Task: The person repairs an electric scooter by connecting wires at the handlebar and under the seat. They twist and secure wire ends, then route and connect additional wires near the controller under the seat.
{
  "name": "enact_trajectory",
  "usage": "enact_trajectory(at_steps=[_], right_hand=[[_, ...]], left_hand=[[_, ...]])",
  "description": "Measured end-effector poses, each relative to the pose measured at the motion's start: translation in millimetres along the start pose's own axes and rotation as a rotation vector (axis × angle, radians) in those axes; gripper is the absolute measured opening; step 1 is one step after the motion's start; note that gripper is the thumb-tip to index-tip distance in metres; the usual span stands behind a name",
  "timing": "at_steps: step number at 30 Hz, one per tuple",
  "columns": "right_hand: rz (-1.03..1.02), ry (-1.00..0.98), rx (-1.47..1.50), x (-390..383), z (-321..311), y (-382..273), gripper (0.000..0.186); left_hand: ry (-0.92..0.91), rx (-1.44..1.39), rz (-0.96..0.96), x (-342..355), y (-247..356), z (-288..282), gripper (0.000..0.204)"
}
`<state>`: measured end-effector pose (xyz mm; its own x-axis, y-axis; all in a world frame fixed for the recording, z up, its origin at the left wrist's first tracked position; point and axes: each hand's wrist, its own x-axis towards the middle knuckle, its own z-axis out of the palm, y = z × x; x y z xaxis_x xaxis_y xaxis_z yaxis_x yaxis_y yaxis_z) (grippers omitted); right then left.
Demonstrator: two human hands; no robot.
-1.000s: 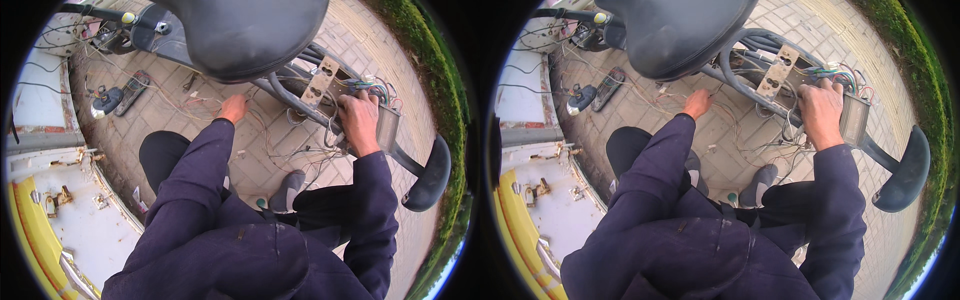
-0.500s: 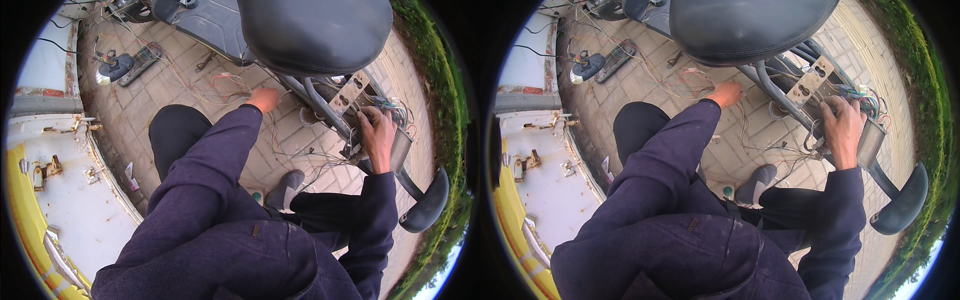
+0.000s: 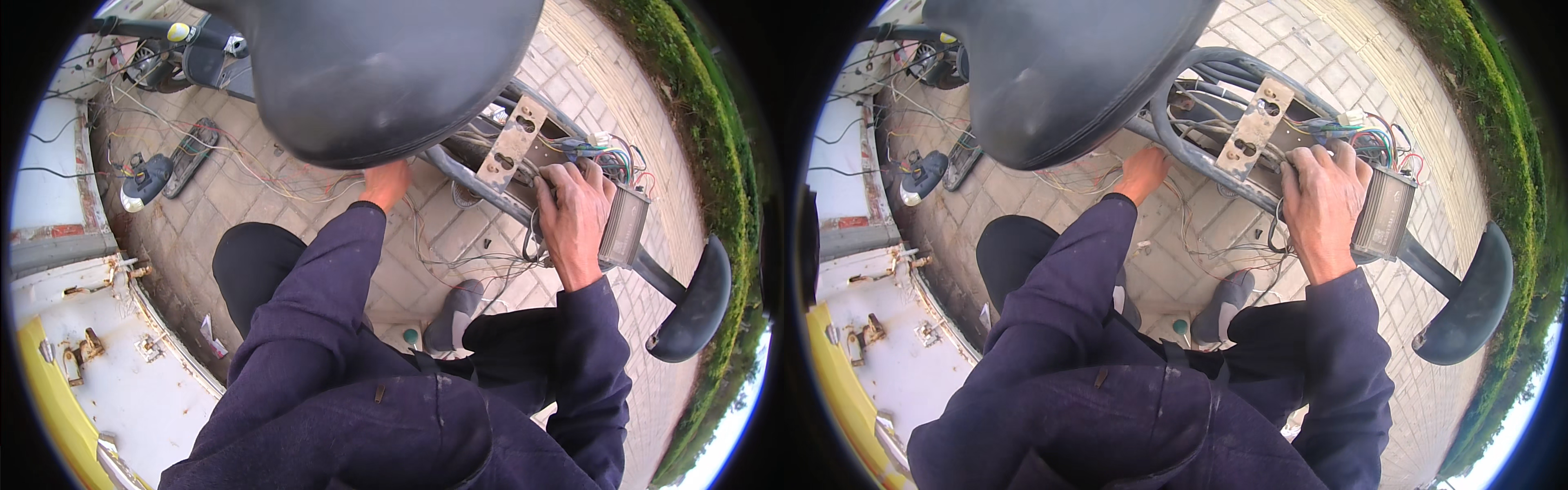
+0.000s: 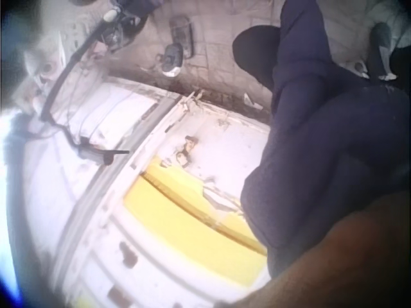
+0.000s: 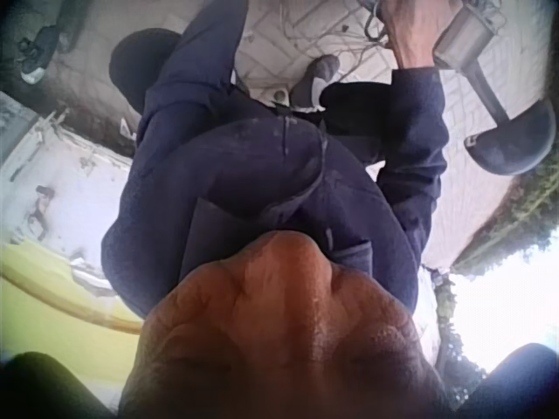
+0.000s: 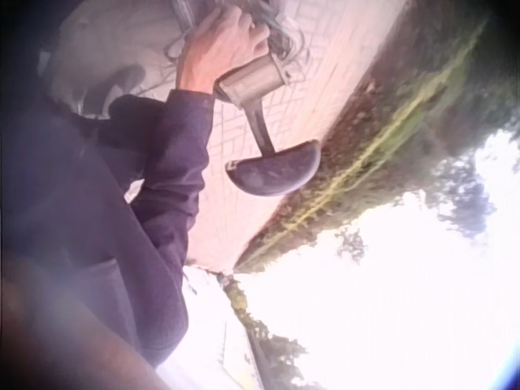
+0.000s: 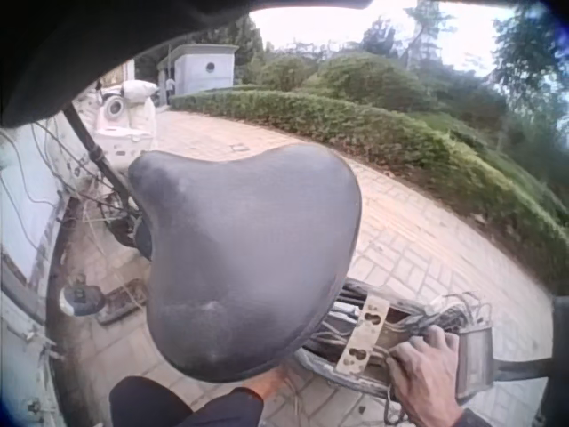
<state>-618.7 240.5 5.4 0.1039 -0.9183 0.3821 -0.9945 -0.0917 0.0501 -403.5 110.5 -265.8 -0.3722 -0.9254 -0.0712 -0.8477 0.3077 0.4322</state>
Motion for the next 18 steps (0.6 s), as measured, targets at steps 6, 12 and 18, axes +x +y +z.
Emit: enact_trajectory(at_steps=[6, 12, 18], right_hand=[[0.013, 0.025, 0.043, -0.7, -3.8, 2.9, 0.008], [0.085, -0.042, 0.046, -1.8, -3.9, 1.8, 0.008], [0.114, -0.072, 0.107, 1.5, -5.1, 4.2, 0.008]], left_hand=[[-0.042, 0.025, -0.006, -3.0, -2.3, -2.7, 0.029], [-0.017, -0.075, -0.060, -0.8, -17.2, 7.4, 0.025], [0.151, -0.247, 0.030, 0.4, -37.7, 40.8, 0.025]])
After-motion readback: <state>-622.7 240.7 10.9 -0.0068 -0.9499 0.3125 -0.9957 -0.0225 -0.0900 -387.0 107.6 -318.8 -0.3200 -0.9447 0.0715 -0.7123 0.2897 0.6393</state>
